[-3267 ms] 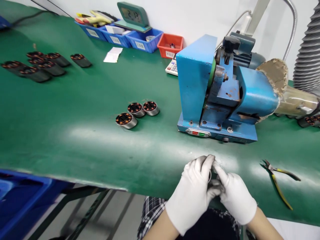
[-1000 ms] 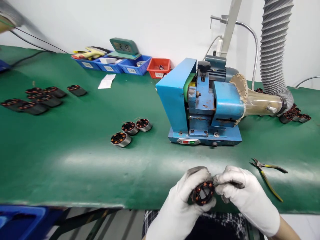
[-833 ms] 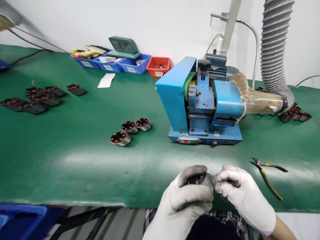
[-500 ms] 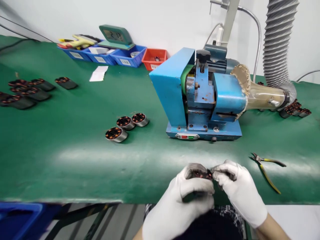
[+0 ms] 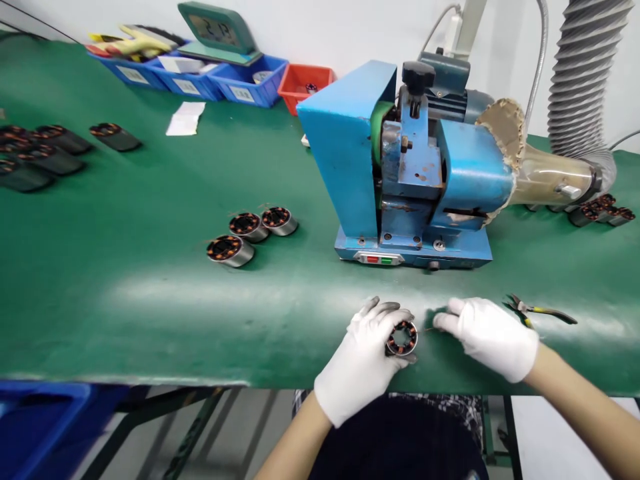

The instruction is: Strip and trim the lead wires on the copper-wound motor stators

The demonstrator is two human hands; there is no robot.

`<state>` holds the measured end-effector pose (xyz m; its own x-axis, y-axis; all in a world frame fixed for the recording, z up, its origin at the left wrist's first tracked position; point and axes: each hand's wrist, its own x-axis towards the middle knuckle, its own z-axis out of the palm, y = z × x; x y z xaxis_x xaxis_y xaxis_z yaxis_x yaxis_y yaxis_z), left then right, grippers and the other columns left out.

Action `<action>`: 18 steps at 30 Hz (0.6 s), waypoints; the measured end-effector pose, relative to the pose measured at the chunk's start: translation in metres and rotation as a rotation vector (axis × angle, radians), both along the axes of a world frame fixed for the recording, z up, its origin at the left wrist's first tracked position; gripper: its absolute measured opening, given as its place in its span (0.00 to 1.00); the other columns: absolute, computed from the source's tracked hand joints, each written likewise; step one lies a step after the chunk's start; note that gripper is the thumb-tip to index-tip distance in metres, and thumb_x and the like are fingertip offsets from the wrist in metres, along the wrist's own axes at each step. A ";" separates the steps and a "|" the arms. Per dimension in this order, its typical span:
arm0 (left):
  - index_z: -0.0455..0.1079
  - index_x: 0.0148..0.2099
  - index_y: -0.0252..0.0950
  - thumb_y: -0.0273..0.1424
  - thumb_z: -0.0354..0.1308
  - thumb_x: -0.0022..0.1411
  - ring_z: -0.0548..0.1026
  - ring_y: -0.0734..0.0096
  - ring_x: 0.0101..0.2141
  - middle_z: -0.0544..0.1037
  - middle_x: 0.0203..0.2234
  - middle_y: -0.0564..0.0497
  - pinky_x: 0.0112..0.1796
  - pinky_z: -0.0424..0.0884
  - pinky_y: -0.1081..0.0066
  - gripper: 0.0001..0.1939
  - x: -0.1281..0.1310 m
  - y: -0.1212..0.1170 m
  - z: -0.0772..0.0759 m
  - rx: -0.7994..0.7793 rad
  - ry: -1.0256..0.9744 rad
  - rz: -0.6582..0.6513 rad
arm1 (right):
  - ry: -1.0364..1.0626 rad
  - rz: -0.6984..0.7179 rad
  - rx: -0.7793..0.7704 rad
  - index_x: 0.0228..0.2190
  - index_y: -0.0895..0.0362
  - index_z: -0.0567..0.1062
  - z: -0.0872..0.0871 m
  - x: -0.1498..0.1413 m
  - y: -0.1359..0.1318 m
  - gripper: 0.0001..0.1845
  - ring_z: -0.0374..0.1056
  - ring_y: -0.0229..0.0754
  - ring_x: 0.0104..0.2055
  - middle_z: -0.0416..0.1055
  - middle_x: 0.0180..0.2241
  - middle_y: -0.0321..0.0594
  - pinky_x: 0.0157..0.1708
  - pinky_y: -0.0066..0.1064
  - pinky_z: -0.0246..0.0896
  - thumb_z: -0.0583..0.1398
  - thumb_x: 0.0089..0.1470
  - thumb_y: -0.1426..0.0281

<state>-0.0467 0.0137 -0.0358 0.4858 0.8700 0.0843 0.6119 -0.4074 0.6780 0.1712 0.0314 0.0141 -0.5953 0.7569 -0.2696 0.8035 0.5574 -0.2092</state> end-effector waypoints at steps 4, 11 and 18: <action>0.63 0.46 0.38 0.28 0.68 0.45 0.68 0.62 0.50 0.73 0.44 0.48 0.58 0.52 0.50 0.26 0.001 -0.001 -0.001 -0.035 0.002 -0.004 | -0.076 -0.111 0.179 0.37 0.54 0.76 -0.007 0.079 -0.001 0.15 0.65 0.39 0.24 0.66 0.27 0.39 0.24 0.29 0.56 0.52 0.55 0.77; 0.62 0.50 0.37 0.30 0.58 0.56 0.64 0.57 0.52 0.69 0.49 0.45 0.55 0.56 0.51 0.19 0.022 -0.006 0.022 0.103 0.034 0.040 | -0.294 -0.609 0.446 0.55 0.64 0.62 -0.057 0.151 -0.047 0.39 0.62 0.60 0.50 0.61 0.51 0.59 0.43 0.44 0.61 0.54 0.51 0.48; 0.67 0.40 0.39 0.26 0.44 0.63 0.68 0.59 0.35 0.72 0.35 0.49 0.35 0.66 0.58 0.10 0.034 -0.001 0.025 -0.042 0.296 -0.071 | -0.208 -1.136 0.487 0.45 0.62 0.70 -0.061 0.091 -0.066 0.24 0.69 0.56 0.35 0.69 0.39 0.53 0.31 0.41 0.62 0.53 0.52 0.58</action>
<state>-0.0127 0.0126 -0.0109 0.5439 0.8325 -0.1055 0.7561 -0.4317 0.4919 0.2625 -0.0345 -0.0464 0.4781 0.8615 0.1711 0.8733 -0.4870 0.0118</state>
